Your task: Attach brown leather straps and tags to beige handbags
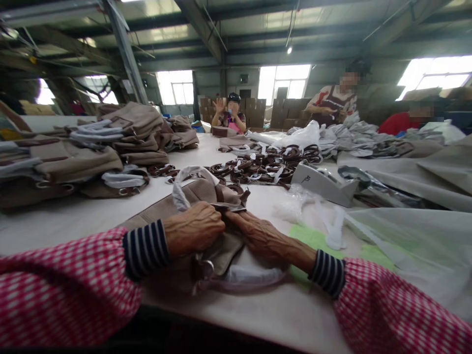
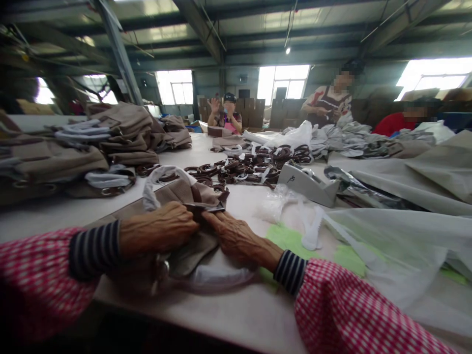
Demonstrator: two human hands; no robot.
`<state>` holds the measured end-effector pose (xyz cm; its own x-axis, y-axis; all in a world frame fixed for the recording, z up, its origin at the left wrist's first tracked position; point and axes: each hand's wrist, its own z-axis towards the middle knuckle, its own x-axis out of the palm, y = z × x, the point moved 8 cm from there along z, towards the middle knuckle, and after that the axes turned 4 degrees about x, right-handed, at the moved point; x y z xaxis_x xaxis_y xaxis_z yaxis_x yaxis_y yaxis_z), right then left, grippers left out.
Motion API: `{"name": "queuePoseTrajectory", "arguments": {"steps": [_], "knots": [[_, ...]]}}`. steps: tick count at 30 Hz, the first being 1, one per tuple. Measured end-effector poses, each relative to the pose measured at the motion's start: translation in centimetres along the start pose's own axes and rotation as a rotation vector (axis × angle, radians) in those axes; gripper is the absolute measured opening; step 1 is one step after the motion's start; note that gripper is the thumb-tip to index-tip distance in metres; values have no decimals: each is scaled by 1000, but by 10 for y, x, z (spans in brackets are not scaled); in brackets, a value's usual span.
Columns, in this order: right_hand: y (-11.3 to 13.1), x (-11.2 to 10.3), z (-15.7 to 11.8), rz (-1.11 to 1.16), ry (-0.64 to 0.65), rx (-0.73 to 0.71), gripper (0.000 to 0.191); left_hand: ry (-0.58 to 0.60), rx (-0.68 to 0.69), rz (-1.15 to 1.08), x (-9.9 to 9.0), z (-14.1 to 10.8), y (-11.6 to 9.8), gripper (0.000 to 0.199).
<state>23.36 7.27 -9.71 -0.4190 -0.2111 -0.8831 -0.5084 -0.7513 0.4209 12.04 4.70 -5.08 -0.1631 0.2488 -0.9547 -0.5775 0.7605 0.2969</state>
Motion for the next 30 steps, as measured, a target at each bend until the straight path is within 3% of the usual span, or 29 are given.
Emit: {"name": "queuePoseTrajectory", "arguments": {"steps": [4,7,11,14,17,20,22,24,28,30], "knots": [[1,-7,1,77,-25,-87,55,180,-132,-68,12,10,34,11],[-3,-6,1,69,-30,-70,47,200,-218,-77,4,15,47,16],[-5,-4,5,33,-29,-41,36,232,-258,-119,2,14,52,25],[-12,-6,13,-1,-29,82,30,242,-277,-112,0,9,49,39],[-21,-10,21,-48,1,209,29,164,-284,-40,-12,4,42,44],[-24,-17,26,-76,-2,244,23,43,-250,64,-28,3,31,34],[-25,-19,27,-61,-2,262,21,34,-277,63,-28,2,32,36],[-25,-19,26,-25,10,268,23,19,-340,8,-24,-1,41,44],[-22,-19,24,15,13,275,31,-152,-453,-147,-24,-12,69,45],[-22,-20,23,5,3,297,36,-90,-511,-337,-13,-18,82,32]]}}
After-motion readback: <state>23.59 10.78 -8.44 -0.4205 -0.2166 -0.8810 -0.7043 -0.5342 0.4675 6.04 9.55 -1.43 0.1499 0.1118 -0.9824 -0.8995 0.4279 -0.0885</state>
